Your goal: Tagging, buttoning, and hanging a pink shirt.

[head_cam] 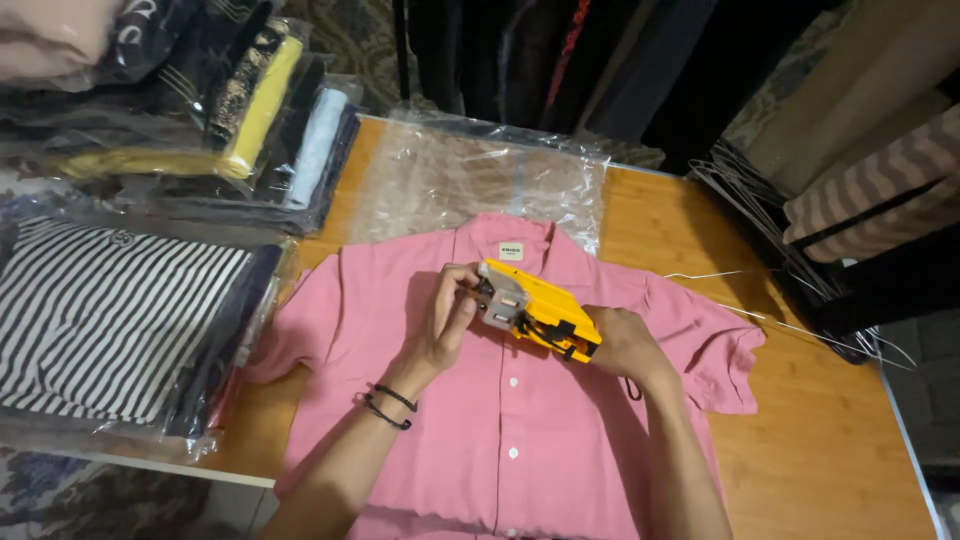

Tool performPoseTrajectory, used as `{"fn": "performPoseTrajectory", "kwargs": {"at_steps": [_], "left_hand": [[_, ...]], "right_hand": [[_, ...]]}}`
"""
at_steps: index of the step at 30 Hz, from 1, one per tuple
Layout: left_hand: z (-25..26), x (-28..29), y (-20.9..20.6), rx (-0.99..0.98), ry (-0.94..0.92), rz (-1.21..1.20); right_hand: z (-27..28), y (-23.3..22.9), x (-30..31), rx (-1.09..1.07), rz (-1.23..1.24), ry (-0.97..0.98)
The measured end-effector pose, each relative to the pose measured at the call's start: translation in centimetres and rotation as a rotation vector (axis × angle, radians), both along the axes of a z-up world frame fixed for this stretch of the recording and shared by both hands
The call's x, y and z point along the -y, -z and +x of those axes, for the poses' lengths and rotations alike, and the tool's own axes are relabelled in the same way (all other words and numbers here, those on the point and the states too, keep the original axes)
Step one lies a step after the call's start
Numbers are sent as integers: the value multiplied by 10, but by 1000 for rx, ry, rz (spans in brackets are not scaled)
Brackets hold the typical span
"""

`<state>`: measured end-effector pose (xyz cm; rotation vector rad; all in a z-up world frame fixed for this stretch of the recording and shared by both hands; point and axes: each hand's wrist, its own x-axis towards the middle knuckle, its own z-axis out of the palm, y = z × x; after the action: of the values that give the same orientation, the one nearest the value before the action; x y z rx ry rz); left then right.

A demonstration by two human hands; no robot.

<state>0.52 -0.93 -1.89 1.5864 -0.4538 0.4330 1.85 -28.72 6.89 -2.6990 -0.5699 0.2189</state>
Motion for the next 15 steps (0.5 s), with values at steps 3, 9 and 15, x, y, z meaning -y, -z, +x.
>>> {"fn": "performPoseTrajectory", "kwargs": {"at_steps": [3,9,15], "left_hand": [[-1,2,-5,51,1,1],[5,3,-12,-54,-182,152],[-2,7,-25,42,-266,576]], "right_hand": [[5,2,4,-68,-42,108],[11,26,19,-395,544,227],[-5,24,-13,-488,726,141]]}}
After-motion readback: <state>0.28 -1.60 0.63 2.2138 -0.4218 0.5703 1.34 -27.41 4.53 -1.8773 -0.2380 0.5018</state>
